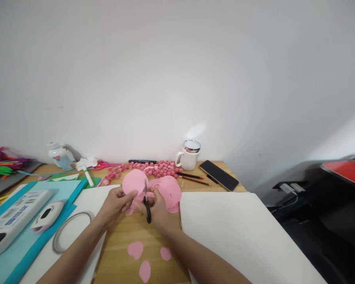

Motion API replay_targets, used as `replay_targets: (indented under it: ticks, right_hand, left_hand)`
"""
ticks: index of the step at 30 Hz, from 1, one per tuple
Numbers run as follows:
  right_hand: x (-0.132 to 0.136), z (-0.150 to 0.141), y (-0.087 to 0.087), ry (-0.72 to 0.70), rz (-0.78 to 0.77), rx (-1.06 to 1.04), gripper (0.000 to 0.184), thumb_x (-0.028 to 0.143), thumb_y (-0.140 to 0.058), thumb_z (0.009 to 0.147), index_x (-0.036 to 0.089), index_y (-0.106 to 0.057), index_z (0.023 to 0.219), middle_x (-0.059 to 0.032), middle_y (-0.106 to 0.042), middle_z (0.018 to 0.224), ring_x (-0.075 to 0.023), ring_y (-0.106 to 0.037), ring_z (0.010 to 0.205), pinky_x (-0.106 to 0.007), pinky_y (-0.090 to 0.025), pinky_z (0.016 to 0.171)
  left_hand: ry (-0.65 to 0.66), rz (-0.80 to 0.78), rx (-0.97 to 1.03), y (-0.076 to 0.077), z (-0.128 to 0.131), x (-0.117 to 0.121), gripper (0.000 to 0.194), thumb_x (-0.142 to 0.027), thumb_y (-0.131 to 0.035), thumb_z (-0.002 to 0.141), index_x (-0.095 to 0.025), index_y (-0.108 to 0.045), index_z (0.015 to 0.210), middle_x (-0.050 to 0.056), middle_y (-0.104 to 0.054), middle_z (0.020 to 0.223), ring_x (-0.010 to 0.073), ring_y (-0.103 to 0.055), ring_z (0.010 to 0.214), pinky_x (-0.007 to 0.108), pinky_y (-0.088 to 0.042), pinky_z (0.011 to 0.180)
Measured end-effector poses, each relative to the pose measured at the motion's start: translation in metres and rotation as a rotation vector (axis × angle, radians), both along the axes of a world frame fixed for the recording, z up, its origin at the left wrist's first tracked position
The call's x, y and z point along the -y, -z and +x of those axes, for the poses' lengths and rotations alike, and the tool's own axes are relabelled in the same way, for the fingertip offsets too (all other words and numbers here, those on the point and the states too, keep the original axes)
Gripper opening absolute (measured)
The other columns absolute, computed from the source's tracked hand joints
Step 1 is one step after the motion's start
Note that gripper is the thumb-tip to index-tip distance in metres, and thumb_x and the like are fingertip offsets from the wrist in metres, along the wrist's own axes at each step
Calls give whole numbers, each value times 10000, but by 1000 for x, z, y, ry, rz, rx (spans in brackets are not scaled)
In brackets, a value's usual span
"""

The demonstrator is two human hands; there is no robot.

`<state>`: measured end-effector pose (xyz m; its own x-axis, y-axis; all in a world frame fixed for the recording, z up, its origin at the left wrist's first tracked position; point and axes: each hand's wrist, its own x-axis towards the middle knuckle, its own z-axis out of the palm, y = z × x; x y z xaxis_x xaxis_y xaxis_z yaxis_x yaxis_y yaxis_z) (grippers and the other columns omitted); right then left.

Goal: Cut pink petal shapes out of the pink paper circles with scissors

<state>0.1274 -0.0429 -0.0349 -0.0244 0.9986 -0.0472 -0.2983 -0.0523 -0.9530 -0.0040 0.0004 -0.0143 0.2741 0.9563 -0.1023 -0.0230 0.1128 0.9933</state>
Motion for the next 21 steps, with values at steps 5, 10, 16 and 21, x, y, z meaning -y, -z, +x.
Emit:
replay_targets:
  ticks: [5, 10, 16, 21]
  right_hand:
    - [-1, 2, 6, 11, -3, 62, 426, 344, -758, 613, 207, -431, 849, 101, -477, 494, -70, -396, 428, -172, -285, 410]
    - [-3, 3, 12, 15, 13, 104, 419, 352, -732, 658, 197, -452, 928, 84, -526, 493, -81, -429, 423, -171, -293, 396]
    - [-5, 3, 17, 12, 3, 103, 437, 383, -727, 662, 191, -445, 936, 66, -573, 511, -74, -434, 396, -164, -290, 375]
    - [-4, 3, 14, 10, -9, 101, 481, 410, -723, 660, 179, -454, 984, 74, -557, 477, -75, -439, 379, -168, -303, 373]
  left_hand:
    - [0, 14, 3, 5, -1, -2, 395, -386, -730, 617, -171, -443, 451, -76, -387, 312, 44, -293, 306, 187, -258, 348]
    - [-35, 52, -3, 4, -2, -3, 382, -354, -742, 604, -165, -442, 462, -82, -389, 320, 40, -310, 311, 177, -254, 359]
    - [-44, 43, 9, 3, -2, -3, 360, -357, -740, 609, -160, -467, 483, -75, -425, 341, 46, -336, 307, 173, -257, 341]
    - [-24, 22, 109, 3, -2, -3, 317, -377, -706, 663, -158, -511, 542, -67, -475, 380, 47, -349, 299, 174, -265, 325]
